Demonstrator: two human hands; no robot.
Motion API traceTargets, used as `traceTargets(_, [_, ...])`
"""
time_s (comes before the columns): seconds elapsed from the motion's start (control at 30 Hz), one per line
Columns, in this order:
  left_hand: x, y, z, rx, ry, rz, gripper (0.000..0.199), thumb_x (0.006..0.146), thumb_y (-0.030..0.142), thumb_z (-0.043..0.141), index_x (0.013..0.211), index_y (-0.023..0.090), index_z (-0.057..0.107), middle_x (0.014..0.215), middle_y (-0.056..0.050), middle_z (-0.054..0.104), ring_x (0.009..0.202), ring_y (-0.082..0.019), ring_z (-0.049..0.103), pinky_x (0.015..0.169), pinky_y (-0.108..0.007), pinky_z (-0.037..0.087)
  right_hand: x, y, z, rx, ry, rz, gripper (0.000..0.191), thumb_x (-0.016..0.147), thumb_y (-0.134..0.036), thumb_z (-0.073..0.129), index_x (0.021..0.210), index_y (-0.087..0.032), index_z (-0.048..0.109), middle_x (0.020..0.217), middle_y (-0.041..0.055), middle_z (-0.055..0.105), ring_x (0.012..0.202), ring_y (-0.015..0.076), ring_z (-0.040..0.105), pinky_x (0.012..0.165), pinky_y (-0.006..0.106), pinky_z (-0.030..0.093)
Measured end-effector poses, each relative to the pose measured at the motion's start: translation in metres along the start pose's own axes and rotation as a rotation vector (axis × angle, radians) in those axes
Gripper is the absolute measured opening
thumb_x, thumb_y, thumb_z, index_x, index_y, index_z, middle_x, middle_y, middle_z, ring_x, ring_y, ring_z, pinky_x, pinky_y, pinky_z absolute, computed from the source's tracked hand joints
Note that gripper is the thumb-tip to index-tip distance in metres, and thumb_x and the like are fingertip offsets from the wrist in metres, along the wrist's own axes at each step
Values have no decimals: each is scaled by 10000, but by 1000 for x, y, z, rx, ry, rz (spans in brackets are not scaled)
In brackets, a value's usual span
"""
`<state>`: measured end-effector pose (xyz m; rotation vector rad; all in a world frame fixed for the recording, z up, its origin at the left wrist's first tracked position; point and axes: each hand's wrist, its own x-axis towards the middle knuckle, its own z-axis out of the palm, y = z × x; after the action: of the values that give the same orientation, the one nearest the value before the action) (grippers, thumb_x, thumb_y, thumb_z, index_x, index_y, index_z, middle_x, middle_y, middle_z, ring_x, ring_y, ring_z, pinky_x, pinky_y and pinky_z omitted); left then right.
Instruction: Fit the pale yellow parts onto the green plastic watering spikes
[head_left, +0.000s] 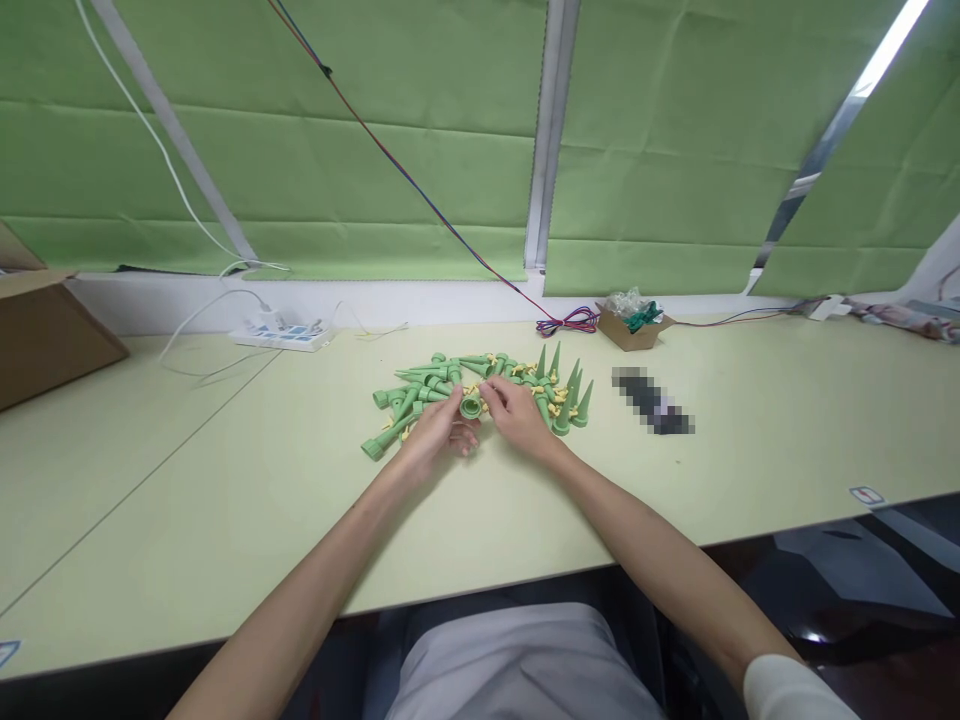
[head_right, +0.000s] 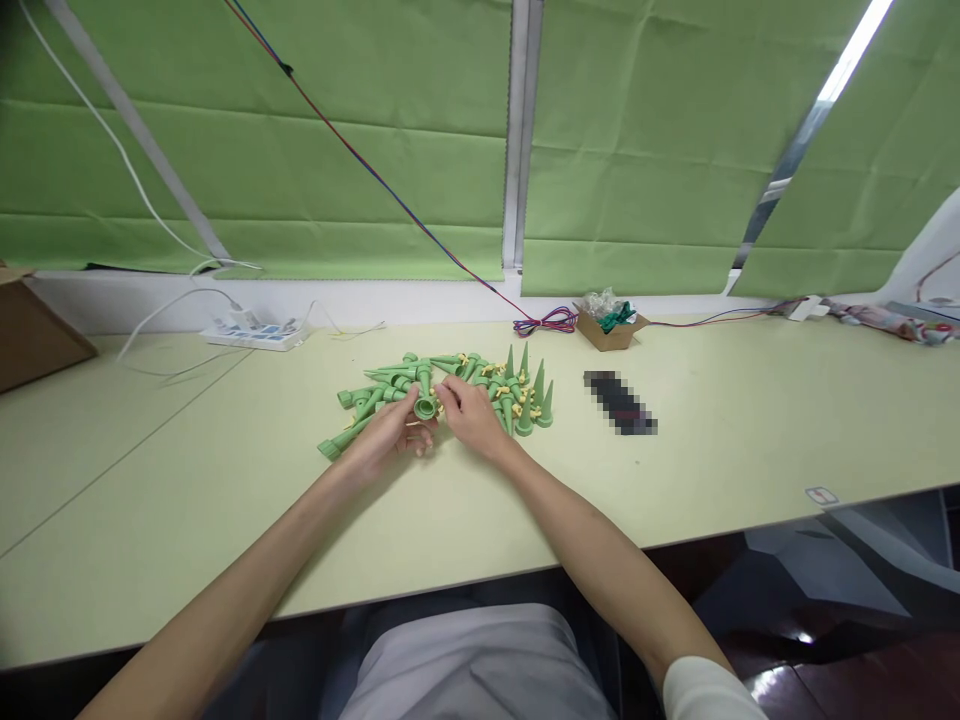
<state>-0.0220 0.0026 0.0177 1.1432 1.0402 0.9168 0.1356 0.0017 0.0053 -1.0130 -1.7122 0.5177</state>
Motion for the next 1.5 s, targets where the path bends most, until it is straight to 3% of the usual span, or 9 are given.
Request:
traceTargets(0.1, [-1, 0, 0, -82, -68, -77, 392, 862, 555, 656, 903, 169, 601, 714, -56, 629, 495, -132, 586, 425, -246, 432, -2, -2, 1, 0, -69, -19, 332, 1007, -396, 391, 721, -228, 397, 628, -31, 427, 594, 145, 392, 621, 265, 295])
traceTargets(0.2, [-1, -3, 1, -104, -89, -57, 350, 875, 502, 661, 951, 164, 618, 677, -36, 606, 488, -126, 576, 435, -242, 439, -2, 0, 2, -19, -96, -18, 310, 1006, -371, 387, 730, -229, 384, 644, -31, 421, 607, 148, 397, 626, 265, 290])
traceTargets(0.4, [-2, -11, 2, 3, -51, 145, 327, 846, 502, 685, 900, 190, 605, 797, -9, 568, 532, -109, 590, 455, -238, 428, -1, 3, -1, -39, -102, -16, 301, 1007, -353, 393, 734, -227, 384, 646, -37, 408, 611, 144, 390, 634, 268, 285])
traceTargets(0.6, [-5, -10, 1, 359, 30, 378, 373, 875, 545, 618, 773, 211, 488, 597, 60, 418, 450, -84, 417, 447, -234, 333, 1, 3, 1, -20, -67, 37, 311, 991, -334, 410, 702, -222, 375, 615, -41, 402, 598, 140, 374, 624, 268, 279])
traceTargets(0.8, [-2, -14, -3, 562, 106, 555, 261, 909, 468, 579, 877, 210, 551, 725, 26, 508, 541, -102, 436, 494, -242, 296, 3, 8, 6, 150, -64, 180, 338, 966, -402, 449, 680, -225, 420, 550, -40, 421, 541, 133, 378, 545, 254, 285])
traceTargets(0.97, [-1, -15, -7, 823, 131, 793, 206, 943, 375, 541, 929, 198, 645, 897, -35, 587, 641, -126, 485, 586, -256, 380, 3, 13, 10, 445, -160, 488, 355, 933, -524, 525, 733, -240, 452, 451, -84, 400, 342, 91, 277, 381, 238, 213])
traceTargets(1.1, [0, -15, -6, 840, 156, 758, 248, 957, 381, 521, 996, 188, 670, 971, -62, 637, 640, -128, 522, 597, -261, 410, 4, 10, 9, 564, -152, 561, 374, 891, -546, 607, 743, -236, 459, 414, -104, 388, 302, 70, 243, 323, 224, 218])
traceTargets(1.37, [2, -12, -1, 596, 198, 559, 324, 930, 468, 546, 1005, 178, 671, 912, -58, 693, 551, -135, 573, 574, -278, 460, 5, 2, 4, 743, -175, 583, 391, 827, -530, 694, 750, -206, 488, 454, -88, 475, 347, 50, 283, 372, 214, 296])
traceTargets(1.5, [2, -10, -4, 577, 207, 572, 345, 927, 487, 548, 963, 175, 693, 911, -62, 695, 560, -137, 594, 591, -283, 479, 7, 0, 2, 799, -189, 575, 377, 746, -464, 779, 730, -185, 527, 497, -73, 511, 386, 42, 305, 405, 216, 318])
